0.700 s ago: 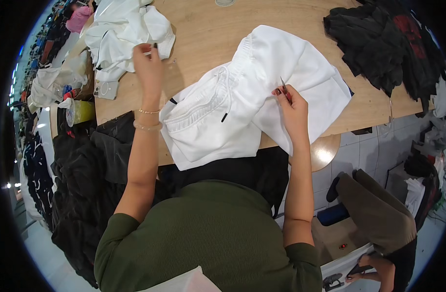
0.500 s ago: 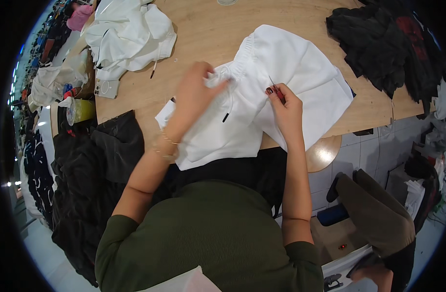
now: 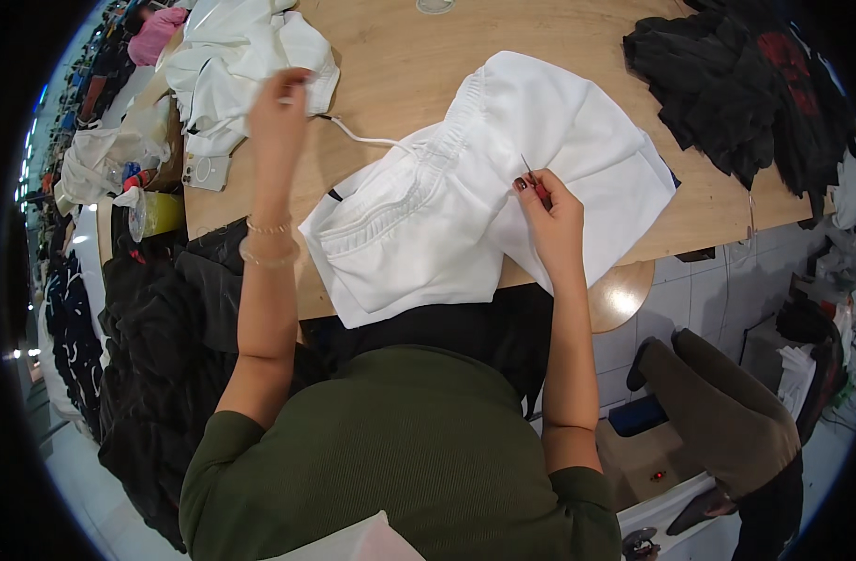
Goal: Trimming loose threads from a pair of white shorts using thread snips.
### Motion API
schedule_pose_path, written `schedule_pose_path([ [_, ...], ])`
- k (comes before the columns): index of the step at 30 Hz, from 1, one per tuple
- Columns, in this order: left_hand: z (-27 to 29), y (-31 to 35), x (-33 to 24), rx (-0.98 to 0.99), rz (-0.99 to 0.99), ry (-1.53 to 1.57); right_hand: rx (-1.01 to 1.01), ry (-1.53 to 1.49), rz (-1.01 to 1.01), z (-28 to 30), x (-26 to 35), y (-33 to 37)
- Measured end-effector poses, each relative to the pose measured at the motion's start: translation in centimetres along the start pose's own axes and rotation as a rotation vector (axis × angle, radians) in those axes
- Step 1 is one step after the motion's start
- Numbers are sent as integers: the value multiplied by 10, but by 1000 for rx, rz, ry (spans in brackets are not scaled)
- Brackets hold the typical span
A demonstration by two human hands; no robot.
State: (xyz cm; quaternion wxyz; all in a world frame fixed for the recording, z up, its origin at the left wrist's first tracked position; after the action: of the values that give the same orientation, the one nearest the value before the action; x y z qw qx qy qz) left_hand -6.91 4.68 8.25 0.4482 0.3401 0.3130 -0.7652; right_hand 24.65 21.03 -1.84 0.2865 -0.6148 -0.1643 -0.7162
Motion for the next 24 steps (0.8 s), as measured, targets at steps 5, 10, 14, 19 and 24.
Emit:
schedule_pose_path([
  [5, -111, 90, 9, 619, 91, -253, 61, -136, 22, -26, 25, -2],
  [10, -113, 85, -8, 651, 85, 71, 95, -261, 23, -38, 42, -5],
  [14, -122, 97, 1, 810, 345, 152, 123, -248, 21, -44, 39, -9],
  [19, -132, 122, -10, 1030, 529, 455, 55, -442, 0, -46, 44, -8],
  [24, -117, 131, -34, 1097, 686, 767, -55, -207, 165, -12, 70, -3],
])
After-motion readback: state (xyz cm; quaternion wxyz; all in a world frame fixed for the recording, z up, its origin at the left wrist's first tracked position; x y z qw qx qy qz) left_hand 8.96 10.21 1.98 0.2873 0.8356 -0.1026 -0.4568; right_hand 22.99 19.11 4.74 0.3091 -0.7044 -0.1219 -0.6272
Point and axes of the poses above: each hand's wrist, its own y-axis away from the middle knuckle, its own z-axis out of the back of the hand, x = y × z, the point moved 10 cm from there along -y, towards the middle knuckle, and after that the axes turned 13 degrees about z, right-handed, at the moved point
